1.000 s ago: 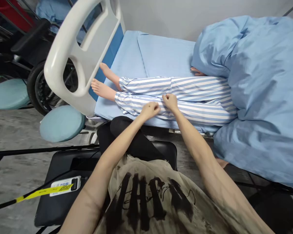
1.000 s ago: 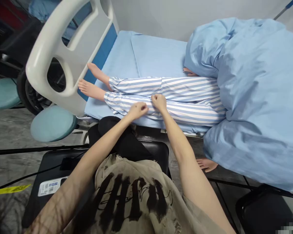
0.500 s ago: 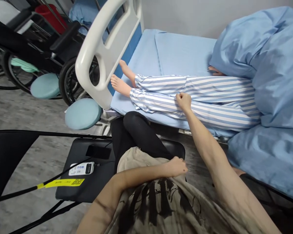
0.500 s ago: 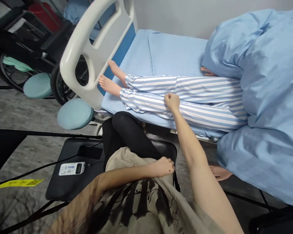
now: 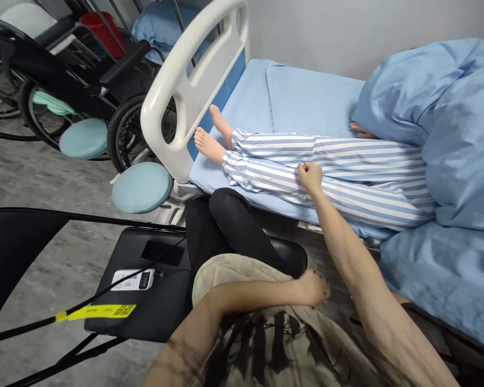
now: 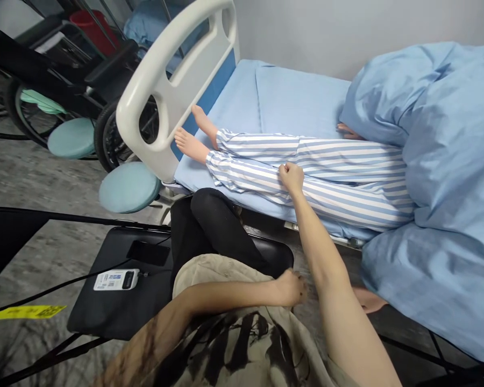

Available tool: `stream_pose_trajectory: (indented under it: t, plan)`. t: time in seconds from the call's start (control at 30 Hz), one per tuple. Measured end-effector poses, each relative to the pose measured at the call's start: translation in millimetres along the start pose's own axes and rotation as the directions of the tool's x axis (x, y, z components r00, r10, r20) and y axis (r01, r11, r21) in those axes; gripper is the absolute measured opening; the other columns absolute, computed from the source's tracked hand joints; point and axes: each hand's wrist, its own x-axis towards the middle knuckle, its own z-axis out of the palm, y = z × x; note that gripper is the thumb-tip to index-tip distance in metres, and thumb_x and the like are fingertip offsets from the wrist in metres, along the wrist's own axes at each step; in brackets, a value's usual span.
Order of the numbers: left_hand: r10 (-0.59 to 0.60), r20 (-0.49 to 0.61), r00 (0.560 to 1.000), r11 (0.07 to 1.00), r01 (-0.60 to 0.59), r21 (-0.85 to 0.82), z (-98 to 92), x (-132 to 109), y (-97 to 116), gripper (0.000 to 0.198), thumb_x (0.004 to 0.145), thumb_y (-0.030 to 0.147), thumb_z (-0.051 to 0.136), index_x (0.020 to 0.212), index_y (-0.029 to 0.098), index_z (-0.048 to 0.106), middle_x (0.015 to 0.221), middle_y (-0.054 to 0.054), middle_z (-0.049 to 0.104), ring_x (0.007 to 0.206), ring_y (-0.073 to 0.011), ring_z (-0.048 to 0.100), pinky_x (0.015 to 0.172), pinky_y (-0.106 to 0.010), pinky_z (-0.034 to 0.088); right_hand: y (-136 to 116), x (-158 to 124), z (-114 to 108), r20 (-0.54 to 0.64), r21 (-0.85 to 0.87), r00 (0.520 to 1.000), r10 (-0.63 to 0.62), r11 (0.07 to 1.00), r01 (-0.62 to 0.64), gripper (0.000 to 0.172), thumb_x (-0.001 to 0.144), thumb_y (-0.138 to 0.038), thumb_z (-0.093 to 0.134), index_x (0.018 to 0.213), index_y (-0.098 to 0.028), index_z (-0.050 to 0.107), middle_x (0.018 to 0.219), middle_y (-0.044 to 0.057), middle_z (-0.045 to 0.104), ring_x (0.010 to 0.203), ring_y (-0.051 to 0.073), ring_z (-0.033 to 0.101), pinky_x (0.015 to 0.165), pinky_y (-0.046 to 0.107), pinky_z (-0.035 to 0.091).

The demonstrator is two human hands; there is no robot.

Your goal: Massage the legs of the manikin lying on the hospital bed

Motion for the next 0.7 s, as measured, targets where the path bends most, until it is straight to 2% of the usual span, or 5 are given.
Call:
stream_pose_trajectory:
  t: [0.2,0.4,0.47,0.57,0.7]
  plan:
    - [0.065,0.220,0.973,0.957,0.002,-0.291,17.5,-13,-27,0.018,0.071,0.015,0.048,0.068,0.028,0.060,0.088,-0.009,0.069,0.071,-0.0173,0.067,0.042,-0.028,0.039,1,1,2,-0.015,0.005,1.000,-0.015,1.000,0.015,0.031,0.077,-0.030,0.044,0.050,-0.019,0.033,0.047,-0.003,0.032,0.052,0.010,0.029,0.057,0.026,0.021]
    - [0.132,-0.126,0.983,0.931,-0.167,-0.325,21.7,-6,-17,0.020,0.077,0.019,0.043,0.067,0.026,0.058,0.085,-0.011,0.068,0.076,-0.0194,0.068,0.041,-0.028,0.042,-1,0,0,-0.012,0.039,1.000,-0.017,0.999,0.017,0.032,0.077,-0.031,0.043,0.050,-0.019,0.031,0.047,-0.004,0.031,0.051,0.009,0.030,0.056,0.025,0.022]
    - [0.110,-0.129,0.985,0.925,-0.149,-0.349,16.5,-6,-26,0.017,0.078,0.021,0.045,0.067,0.025,0.058,0.083,-0.010,0.069,0.078,-0.0207,0.068,0.046,-0.030,0.046,-1,0,-1,-0.013,0.044,1.000,-0.022,0.999,0.022,0.032,0.077,-0.030,0.043,0.050,-0.019,0.030,0.046,-0.004,0.031,0.051,0.009,0.030,0.056,0.025,0.022]
    - [0.020,-0.062,0.998,0.922,-0.042,-0.384,-4.3,-12,-59,0.018,0.079,0.032,0.047,0.070,0.024,0.062,0.084,-0.009,0.070,0.078,-0.0226,0.068,0.053,-0.033,0.049,0,0,-1,-0.032,0.089,0.999,-0.016,0.996,0.019,0.033,0.077,-0.030,0.044,0.050,-0.019,0.028,0.046,-0.004,0.030,0.051,0.009,0.028,0.056,0.025,0.023]
    - [-0.238,-0.263,0.935,0.885,0.097,-0.455,-53.8,-23,-131,0.024,0.080,0.032,0.045,0.076,0.020,0.066,0.084,-0.007,0.070,0.076,-0.0202,0.065,0.062,-0.029,0.047,4,2,-1,-0.027,0.244,0.999,0.022,0.970,-0.014,0.036,0.076,-0.032,0.048,0.050,-0.019,0.028,0.046,-0.005,0.027,0.051,0.008,0.027,0.054,0.024,0.024]
